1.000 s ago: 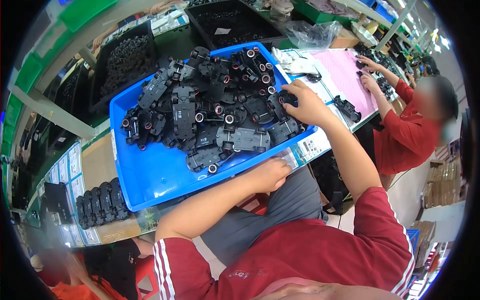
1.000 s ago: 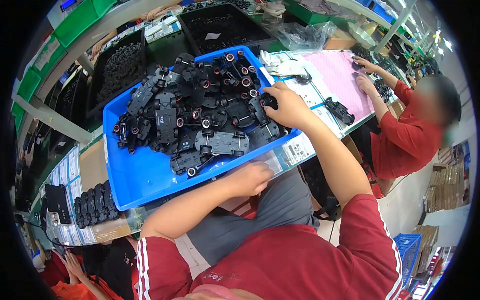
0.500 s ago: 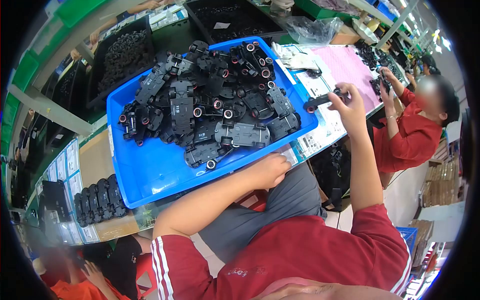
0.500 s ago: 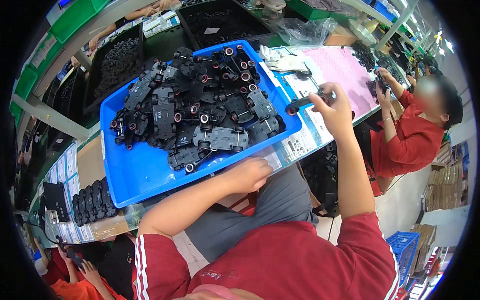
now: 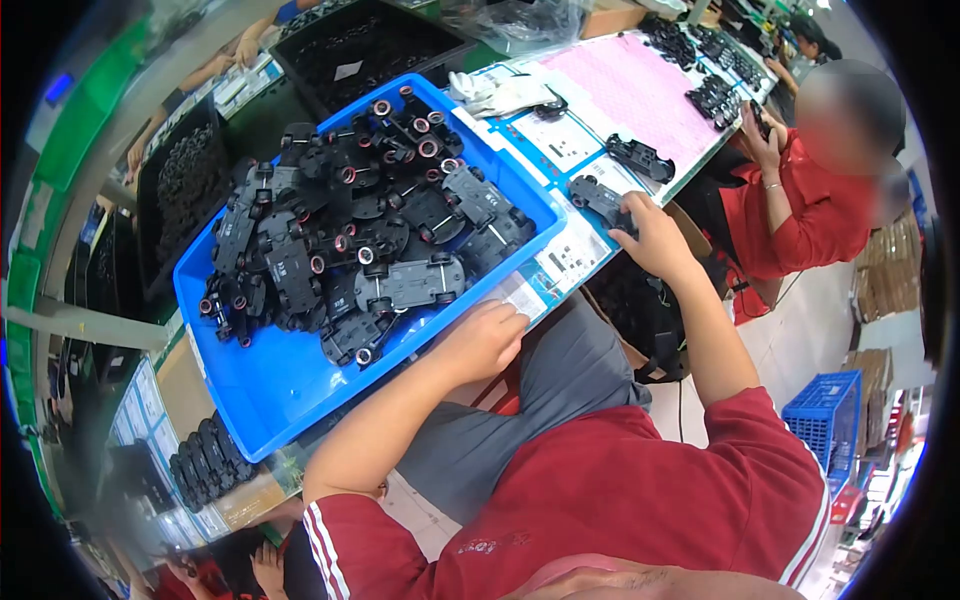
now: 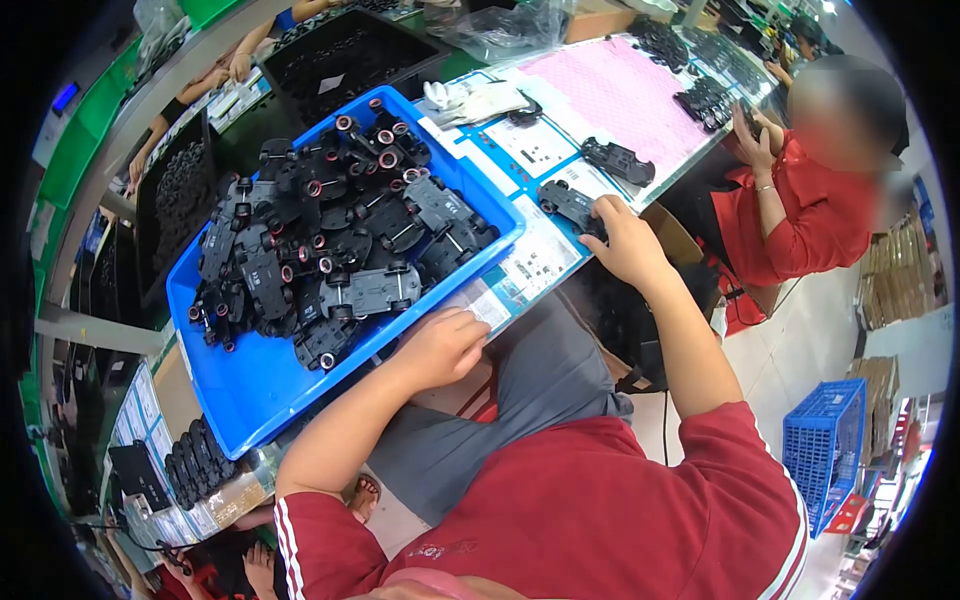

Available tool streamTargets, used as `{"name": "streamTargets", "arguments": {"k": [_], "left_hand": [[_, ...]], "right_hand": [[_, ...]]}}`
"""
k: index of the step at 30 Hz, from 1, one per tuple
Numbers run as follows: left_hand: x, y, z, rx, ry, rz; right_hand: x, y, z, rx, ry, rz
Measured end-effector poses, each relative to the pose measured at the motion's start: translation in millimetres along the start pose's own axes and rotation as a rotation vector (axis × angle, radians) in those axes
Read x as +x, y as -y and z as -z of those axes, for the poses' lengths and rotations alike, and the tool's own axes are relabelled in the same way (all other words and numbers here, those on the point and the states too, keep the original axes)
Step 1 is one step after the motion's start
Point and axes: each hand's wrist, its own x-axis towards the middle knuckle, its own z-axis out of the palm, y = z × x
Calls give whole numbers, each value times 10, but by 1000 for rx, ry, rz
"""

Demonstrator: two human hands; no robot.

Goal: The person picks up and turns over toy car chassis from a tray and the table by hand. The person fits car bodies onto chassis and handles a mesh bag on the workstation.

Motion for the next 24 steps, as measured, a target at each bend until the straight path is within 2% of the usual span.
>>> {"name": "streamTargets", "arguments": {"k": [2, 4, 8, 10, 12, 16, 19, 24], "left_hand": [[1, -16, 8, -4, -2, 13], [2, -35, 34, 1, 13, 37], [36, -66, 51, 9, -55, 9], [46, -73, 51, 27, -63, 8], [46, -79, 49, 36, -47, 29], [62, -94, 54, 34, -46, 46], [49, -86, 29, 51, -66, 55], [60, -89, 32, 61, -65, 64]], "right_hand": [[22, -62, 1, -43, 25, -5], [54, -154, -39, -180, -150, 234], [157, -446, 64, 130, -211, 124], [293, -617, 239, 82, -325, 111], [471, -873, 324, 170, -360, 44], [647, -1155, 360, 65, -268, 27], [673, -1199, 327, 45, -115, 43], [665, -1108, 283, 31, -52, 10]]}}
